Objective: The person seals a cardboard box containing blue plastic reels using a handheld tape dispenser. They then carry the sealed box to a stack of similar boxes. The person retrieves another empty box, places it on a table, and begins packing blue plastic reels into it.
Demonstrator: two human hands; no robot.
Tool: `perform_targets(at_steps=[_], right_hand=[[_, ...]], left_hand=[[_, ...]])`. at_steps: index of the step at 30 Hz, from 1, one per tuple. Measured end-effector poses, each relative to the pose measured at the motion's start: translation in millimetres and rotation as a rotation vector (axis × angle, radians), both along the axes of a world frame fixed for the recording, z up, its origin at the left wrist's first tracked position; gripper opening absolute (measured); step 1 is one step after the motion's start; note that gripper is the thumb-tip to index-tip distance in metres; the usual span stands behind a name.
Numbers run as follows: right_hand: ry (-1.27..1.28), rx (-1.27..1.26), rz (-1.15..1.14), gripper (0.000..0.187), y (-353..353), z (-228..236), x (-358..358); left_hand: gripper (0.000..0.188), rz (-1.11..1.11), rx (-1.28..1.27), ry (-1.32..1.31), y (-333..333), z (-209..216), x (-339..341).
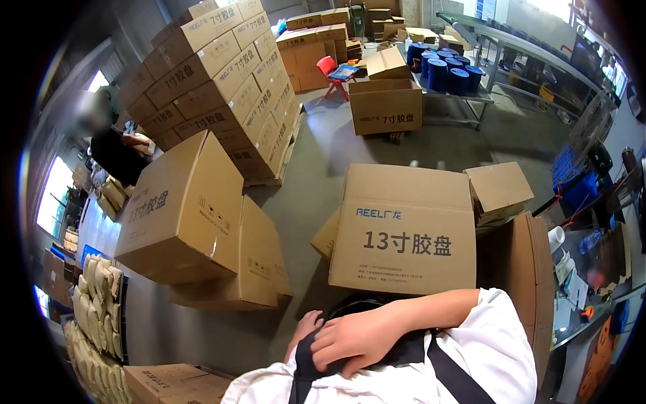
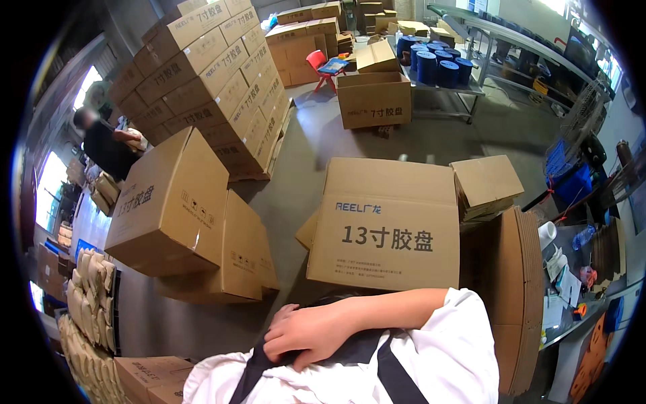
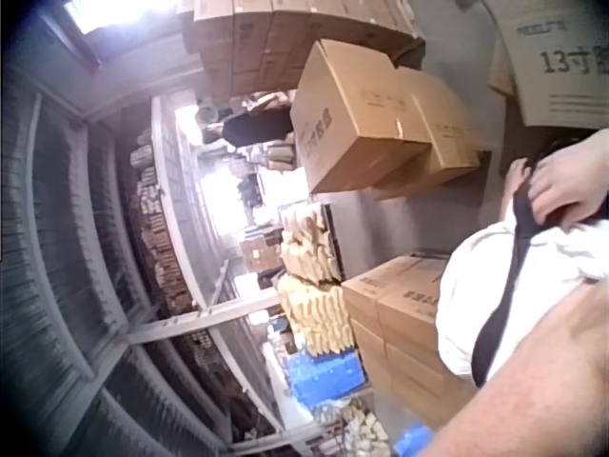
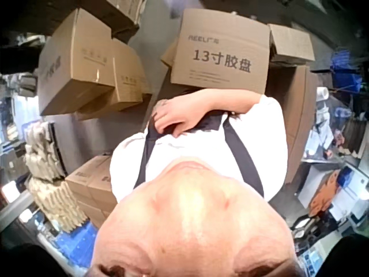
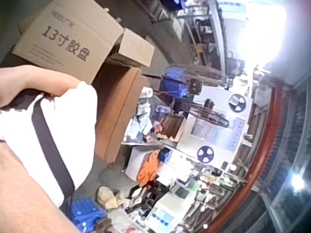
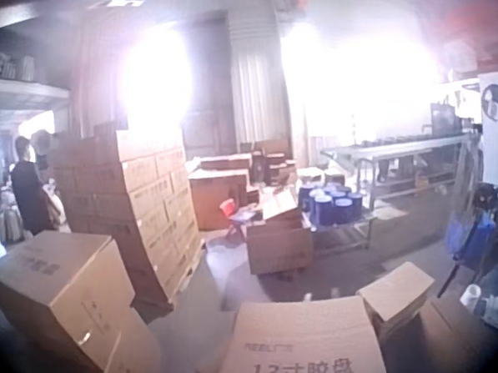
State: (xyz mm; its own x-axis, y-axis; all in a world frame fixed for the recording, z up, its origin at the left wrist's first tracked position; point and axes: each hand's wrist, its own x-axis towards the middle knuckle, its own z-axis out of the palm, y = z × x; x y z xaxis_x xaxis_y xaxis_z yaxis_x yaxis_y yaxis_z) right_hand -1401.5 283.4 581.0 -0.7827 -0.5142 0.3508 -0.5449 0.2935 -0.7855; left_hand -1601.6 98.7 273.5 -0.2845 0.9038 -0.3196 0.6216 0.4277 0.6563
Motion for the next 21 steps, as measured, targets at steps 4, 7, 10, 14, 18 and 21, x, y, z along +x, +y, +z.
perform_targets(at_steps=[4, 7, 10, 14, 18, 21], right_hand=[[0.039, 0.195, -0.116, 0.036, 9.4, 6.6, -2.5], [-0.104, -0.167, -0.06, 0.037, 59.3, 4.0, 10.5], [-0.239, -0.934, -0.655, 0.027, 130.5, -87.4, 55.3], [-0.313, -0.368, -2.279, 0.043, 193.2, -287.0, 190.2], [-0.935, 0.105, -2.592, 0.077, 170.9, -370.8, 299.2], [-0.969, -0.708, -2.294, 0.066, 153.1, -406.3, 326.0]], left_hand=[[0.035, -0.146, 0.021, -0.139, 20.3, -28.9, -1.7], [0.036, -0.256, 0.127, -0.132, 62.5, -42.1, -16.7], [0.039, -0.293, 0.055, 0.063, 124.7, -38.5, -15.5], [0.056, -0.143, -0.128, 0.094, 169.8, -36.3, -26.1], [0.066, 0.239, -0.215, -0.084, 210.6, -65.1, -44.5], [0.063, 0.489, -0.132, -0.625, 244.0, -102.0, -46.2]])
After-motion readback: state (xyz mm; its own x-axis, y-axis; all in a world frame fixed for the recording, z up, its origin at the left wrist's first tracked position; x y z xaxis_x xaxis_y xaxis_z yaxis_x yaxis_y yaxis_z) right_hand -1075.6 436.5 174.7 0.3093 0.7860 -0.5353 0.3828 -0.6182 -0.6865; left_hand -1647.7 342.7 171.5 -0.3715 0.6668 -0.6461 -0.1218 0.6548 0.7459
